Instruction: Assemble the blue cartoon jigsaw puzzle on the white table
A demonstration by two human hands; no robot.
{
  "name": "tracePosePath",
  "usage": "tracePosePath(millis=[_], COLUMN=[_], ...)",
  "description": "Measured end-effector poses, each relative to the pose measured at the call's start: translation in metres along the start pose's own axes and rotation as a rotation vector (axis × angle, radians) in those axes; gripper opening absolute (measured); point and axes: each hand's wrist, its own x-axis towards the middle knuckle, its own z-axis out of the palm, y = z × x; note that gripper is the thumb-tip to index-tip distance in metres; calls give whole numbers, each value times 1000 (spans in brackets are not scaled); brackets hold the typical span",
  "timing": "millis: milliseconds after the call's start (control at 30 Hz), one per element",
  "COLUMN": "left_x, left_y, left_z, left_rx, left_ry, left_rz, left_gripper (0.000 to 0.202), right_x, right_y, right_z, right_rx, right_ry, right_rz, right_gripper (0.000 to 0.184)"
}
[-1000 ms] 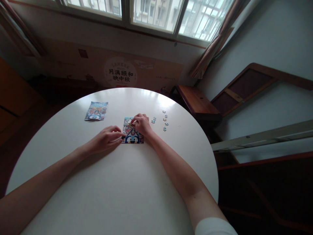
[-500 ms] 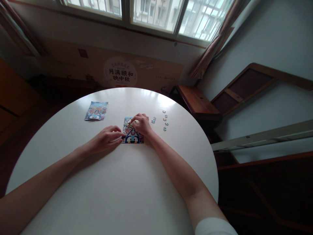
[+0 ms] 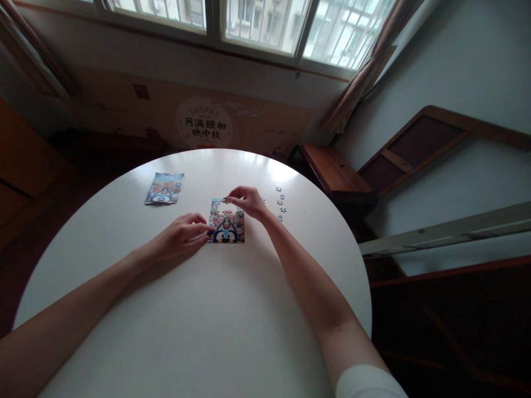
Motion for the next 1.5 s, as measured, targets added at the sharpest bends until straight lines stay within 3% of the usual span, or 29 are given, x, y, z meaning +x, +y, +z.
tracePosePath(millis=[200,433,900,1167,1500], left_x=[0,0,0,0,0], left_y=[2,2,1,0,2], left_z=[-2,-1,0,0,-1], left_rx=[-5,-13,22,-1,-7], left_ry=[-13,-2,-16,-10,-11], left_rz=[-14,-16,-10,-16,-17], left_gripper=[27,26,27,27,26], right_x=[3,-1,-5,-6,-7], right_y=[-2,-4,-10,-10,-8], right_z=[-24,-30,-25,-22,-17], right_rx=[-123,-151,-349,-520,-579], right_ry=[-114,-241,-260,-215,-234], right_rz=[92,121,61,-11,-20], right_gripper=[15,13,21,14,15])
